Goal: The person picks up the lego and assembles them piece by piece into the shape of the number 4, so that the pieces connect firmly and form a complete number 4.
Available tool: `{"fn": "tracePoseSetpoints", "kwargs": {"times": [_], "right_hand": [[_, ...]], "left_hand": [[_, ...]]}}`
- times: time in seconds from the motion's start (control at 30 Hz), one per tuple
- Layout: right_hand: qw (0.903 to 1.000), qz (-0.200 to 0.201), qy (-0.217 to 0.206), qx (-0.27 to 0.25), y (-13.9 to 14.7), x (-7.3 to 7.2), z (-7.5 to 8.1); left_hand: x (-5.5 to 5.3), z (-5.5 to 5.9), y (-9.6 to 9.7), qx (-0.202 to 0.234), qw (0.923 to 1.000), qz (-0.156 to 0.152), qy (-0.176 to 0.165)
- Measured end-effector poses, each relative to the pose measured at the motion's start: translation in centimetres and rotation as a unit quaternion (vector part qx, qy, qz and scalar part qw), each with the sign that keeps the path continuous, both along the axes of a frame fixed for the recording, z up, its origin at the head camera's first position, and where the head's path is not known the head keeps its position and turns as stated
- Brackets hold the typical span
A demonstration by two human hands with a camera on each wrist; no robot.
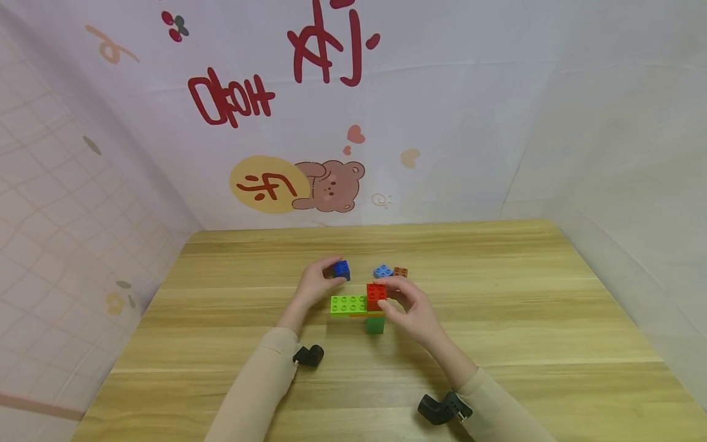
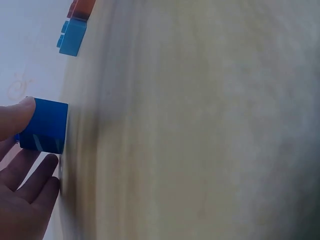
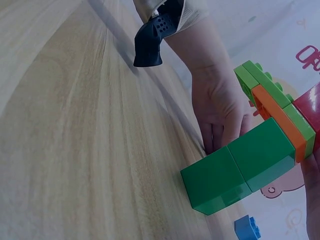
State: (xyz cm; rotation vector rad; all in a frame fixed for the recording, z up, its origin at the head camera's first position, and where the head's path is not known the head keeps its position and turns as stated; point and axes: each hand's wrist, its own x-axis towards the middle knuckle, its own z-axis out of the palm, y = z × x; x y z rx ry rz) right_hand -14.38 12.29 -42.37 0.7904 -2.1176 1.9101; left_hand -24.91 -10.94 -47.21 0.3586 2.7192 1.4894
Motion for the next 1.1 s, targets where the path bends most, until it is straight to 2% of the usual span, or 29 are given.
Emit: {"fn": "tracePoseSetpoints", "kwargs": {"times": [0.67,0.9,1.1], "right_hand": [[1.0000,0.000,0.002,0.004,0.0,-0.1,-0.3],[1.0000,0.003,0.006,0.001,0.0,-0.1,-0.3],[1.0000,0.003,0.009,-0.001,0.0,-0.1,-0.3]], "left_hand": [[0.6,-0.4,-0.6,0.005,0.9999,0.008,-0.005],[1.3,0.0,-0.7,0.004,1.0000,-0.001,0.003],[2.0,0.7,-1.1,0.027,0.9996,0.008,0.005]]}}
